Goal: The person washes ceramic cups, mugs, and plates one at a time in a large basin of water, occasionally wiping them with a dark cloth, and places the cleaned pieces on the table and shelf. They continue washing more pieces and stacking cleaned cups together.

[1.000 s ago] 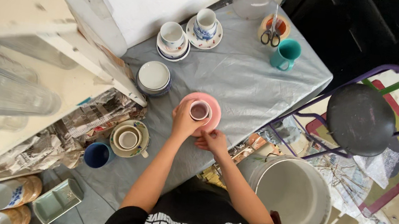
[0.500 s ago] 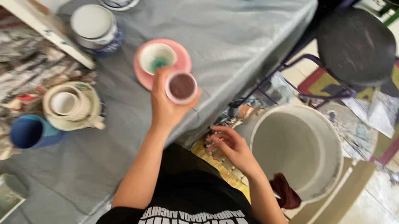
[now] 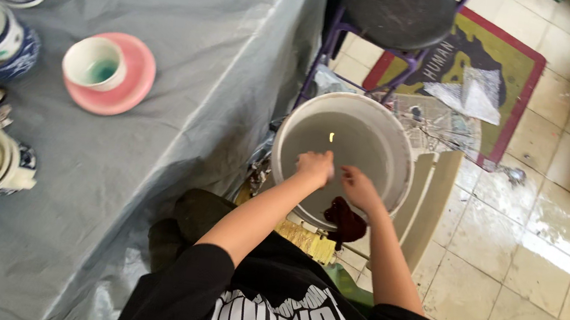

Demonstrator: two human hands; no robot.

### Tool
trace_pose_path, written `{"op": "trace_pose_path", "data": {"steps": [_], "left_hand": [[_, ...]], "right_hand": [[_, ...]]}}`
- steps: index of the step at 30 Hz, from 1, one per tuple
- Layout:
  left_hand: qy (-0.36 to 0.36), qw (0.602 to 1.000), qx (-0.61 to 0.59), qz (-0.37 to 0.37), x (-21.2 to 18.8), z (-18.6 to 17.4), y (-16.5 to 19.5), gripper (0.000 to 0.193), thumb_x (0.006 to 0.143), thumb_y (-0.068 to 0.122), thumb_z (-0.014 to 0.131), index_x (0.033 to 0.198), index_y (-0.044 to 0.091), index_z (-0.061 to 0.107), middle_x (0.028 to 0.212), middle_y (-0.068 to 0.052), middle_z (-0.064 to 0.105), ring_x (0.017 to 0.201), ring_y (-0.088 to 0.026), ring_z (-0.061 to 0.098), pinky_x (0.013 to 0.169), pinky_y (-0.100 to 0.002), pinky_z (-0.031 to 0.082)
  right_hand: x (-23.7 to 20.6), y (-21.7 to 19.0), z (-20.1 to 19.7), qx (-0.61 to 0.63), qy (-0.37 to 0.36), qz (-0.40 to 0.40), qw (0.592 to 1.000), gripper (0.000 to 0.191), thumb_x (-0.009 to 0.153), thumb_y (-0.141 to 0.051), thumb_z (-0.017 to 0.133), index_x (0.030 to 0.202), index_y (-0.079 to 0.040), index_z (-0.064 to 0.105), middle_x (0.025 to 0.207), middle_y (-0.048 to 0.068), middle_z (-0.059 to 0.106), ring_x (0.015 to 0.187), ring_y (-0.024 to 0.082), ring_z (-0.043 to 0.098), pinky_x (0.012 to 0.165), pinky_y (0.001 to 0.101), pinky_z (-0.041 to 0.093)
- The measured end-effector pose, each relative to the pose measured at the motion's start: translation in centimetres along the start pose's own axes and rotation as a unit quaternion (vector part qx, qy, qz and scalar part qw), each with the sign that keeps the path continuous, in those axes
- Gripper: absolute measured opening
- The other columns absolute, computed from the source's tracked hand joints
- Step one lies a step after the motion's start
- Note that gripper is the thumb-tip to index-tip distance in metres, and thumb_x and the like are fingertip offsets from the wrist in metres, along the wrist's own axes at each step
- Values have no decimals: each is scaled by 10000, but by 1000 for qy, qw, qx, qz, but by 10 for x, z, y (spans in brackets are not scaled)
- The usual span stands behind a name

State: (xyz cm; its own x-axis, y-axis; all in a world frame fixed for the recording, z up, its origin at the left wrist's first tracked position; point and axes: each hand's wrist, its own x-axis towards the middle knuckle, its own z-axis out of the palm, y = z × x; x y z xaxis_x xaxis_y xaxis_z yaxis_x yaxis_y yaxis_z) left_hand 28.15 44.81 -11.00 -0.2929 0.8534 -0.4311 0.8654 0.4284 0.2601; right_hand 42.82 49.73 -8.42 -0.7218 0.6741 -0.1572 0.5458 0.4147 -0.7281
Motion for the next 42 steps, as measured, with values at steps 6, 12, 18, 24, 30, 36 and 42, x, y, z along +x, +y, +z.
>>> {"op": "trace_pose_path", "data": {"steps": [6,12,18,24,30,36,42], "left_hand": [[-176,984,-13,-21,23,19,-15,985,852,365,794,1616,161,207,1211,-162,742,1043,-323,737,925,-461,573],[-26,966,-243,89,31,15,-16,451,961,420,594,1273,142,764,1195,-228,698,1031,-390,706,841,-454,577],[-51,929,-366,-11,31,22,-15,505,1008,473,488,1178,73,745,1182,-267,704,1060,-423,688,887,-494,545],[2,935,-353,-18,34,16,-18,572,1020,479,433,1085,5,748,1135,-288,745,1047,-419,703,937,-499,522],[-206,814,-538,-74,38,8,-8,517,1033,440,469,1185,-7,679,1187,-227,727,1097,-352,709,960,-488,532],[-136,914,-373,-85,28,9,-7,734,1019,612,511,1327,-42,640,1280,-267,685,1188,-402,650,981,-546,511],[12,993,-113,-31,16,20,-1,548,916,447,615,1248,11,636,1220,-230,685,1168,-390,642,963,-590,486]], "right_hand": [[19,-20,10,10,-147,24,989,417,951,-232,543,1294,-17,645,1155,223,722,1058,384,708,919,451,559],[20,-29,0,411,-186,322,832,601,982,-492,500,1319,3,544,1168,192,685,1052,340,694,875,516,597],[21,-16,-3,430,-220,304,821,741,907,-576,644,1361,-2,530,1322,178,626,1156,295,670,893,498,630],[22,1,4,389,-217,281,850,709,854,-498,744,1300,36,610,1182,165,667,1028,277,683,785,437,639],[15,-1,8,71,-99,32,992,672,654,-313,893,1196,21,679,1061,171,738,954,313,717,810,408,573],[14,-16,14,-24,-8,-97,995,662,534,-251,910,1118,-44,677,988,209,712,921,417,702,814,462,570],[18,-29,18,-130,-117,99,980,521,722,-500,801,1066,-110,767,1028,212,749,983,397,715,877,469,573]]}}
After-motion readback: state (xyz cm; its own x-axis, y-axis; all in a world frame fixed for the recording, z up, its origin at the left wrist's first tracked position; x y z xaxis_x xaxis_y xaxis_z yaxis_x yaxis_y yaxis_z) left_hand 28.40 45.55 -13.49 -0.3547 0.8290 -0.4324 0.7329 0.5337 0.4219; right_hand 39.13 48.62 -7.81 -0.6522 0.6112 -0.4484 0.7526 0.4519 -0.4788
